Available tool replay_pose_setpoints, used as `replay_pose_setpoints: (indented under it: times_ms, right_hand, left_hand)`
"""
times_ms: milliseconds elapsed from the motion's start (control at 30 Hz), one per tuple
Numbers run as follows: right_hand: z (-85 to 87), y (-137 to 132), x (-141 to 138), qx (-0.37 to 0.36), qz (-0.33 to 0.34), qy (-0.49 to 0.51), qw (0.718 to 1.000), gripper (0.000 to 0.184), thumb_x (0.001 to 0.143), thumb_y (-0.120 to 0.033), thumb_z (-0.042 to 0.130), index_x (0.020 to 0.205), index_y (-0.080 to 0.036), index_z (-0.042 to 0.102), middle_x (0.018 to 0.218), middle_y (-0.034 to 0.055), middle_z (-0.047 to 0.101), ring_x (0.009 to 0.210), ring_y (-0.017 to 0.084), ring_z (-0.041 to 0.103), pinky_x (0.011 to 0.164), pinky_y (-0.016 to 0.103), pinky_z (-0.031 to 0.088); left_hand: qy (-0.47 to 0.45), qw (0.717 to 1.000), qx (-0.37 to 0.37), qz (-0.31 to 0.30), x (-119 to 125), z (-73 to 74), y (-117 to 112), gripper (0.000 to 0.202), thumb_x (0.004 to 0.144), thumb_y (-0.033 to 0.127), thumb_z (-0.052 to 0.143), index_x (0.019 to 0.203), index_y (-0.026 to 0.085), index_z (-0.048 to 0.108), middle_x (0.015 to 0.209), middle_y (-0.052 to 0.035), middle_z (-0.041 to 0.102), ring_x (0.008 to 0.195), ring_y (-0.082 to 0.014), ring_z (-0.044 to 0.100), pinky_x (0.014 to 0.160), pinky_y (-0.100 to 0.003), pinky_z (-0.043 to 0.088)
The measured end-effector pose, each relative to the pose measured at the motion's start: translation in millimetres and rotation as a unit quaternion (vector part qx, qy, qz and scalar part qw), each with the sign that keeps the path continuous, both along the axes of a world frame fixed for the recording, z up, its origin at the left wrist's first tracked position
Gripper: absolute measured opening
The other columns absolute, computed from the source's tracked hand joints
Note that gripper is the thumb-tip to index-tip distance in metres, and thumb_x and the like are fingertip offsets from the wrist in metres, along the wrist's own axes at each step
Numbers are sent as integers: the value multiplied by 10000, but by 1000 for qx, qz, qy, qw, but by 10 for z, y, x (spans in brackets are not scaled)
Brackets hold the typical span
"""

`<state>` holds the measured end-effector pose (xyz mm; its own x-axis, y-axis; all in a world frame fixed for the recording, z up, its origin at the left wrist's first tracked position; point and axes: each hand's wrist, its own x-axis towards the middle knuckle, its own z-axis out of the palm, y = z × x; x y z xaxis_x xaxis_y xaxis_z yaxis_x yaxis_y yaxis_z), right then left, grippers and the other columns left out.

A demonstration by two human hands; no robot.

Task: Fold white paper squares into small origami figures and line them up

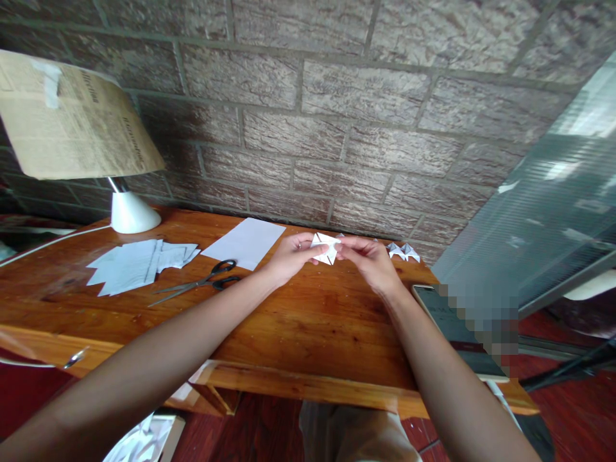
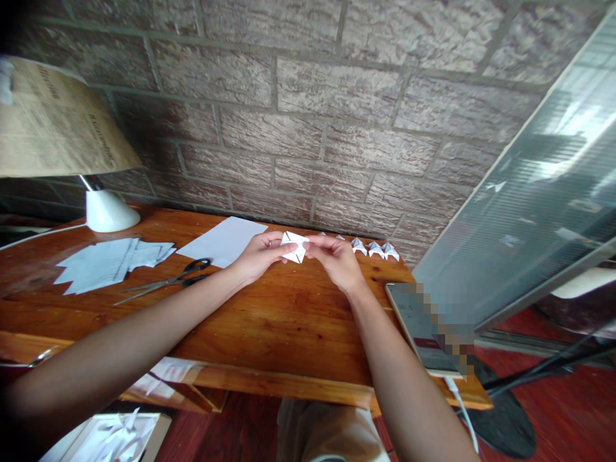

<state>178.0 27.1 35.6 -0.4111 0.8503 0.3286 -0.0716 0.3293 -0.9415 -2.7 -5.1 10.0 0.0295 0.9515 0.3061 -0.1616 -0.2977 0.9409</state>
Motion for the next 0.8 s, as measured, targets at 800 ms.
replay_pose_setpoints:
  times_ms: [800]
  right_hand:
    - [52, -87, -28, 108, -41, -71, 991, 338, 783, -513, 659, 704, -185, 655, 688, 18, 639, 654, 148, 542, 685, 295, 439]
  left_hand:
    - [-11, 1000, -1, -14, 26, 71, -58, 339, 664, 381, 783, 878, 130, 700, 855, -77, 716, 734, -153, 616, 591, -250, 429]
